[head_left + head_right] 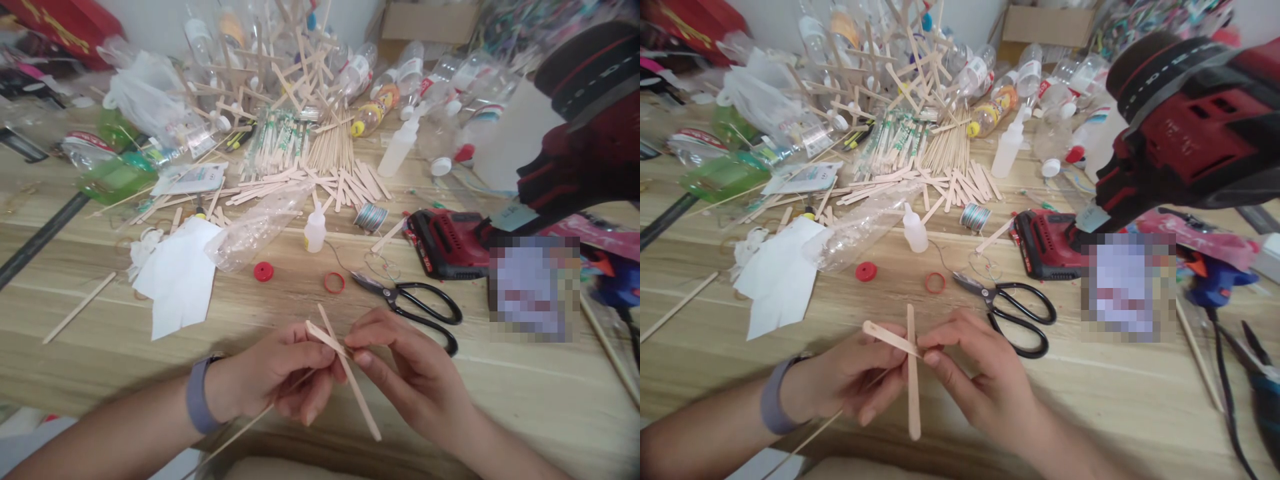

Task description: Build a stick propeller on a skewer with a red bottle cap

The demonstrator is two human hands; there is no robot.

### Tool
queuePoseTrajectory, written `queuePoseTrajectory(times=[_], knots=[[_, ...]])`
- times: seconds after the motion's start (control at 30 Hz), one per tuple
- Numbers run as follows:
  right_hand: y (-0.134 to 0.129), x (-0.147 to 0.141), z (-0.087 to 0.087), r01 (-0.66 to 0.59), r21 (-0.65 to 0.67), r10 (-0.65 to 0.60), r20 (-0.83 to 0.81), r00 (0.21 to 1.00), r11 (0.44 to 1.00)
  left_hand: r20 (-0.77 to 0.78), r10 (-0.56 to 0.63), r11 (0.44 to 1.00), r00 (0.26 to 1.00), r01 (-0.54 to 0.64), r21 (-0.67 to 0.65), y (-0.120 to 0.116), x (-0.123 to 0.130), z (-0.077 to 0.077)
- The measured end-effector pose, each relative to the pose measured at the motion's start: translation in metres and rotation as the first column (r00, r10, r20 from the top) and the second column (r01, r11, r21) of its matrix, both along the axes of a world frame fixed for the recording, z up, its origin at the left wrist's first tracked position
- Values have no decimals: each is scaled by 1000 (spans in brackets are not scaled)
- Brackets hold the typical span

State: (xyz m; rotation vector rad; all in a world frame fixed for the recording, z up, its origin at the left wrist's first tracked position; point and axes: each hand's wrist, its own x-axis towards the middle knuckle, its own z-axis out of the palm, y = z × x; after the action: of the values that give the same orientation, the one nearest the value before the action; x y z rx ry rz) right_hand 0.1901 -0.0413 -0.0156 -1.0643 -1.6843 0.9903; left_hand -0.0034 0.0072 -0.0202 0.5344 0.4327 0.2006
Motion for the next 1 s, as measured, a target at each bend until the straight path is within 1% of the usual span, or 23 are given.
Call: queuePoseTrajectory(times=[0.2, 0.33, 0.43, 0.67, 0.87, 1.0], knots=[[3, -1, 1, 36, -30, -36, 3, 999, 999, -17, -58, 998, 998, 58, -20, 1, 0, 0], [3, -1, 4, 16, -33, -15, 18, 1000, 999, -18, -87, 996, 996, 86, -35, 1, 1, 0], [3, -2, 7, 12, -12, -12, 63, 998, 1000, -35, -90, 995, 995, 89, -37, 1, 1, 1], [4, -2, 10, 19, 85, -33, 165, 986, 996, -69, -103, 994, 992, 101, -30, 1, 2, 1], [4, -1, 8, 15, 90, -29, 159, 987, 996, -82, -114, 993, 990, 112, -31, 0, 2, -1], [4, -1, 7, 5, 81, -17, 150, 989, 997, -82, -116, 993, 990, 115, -23, 0, 2, 0]])
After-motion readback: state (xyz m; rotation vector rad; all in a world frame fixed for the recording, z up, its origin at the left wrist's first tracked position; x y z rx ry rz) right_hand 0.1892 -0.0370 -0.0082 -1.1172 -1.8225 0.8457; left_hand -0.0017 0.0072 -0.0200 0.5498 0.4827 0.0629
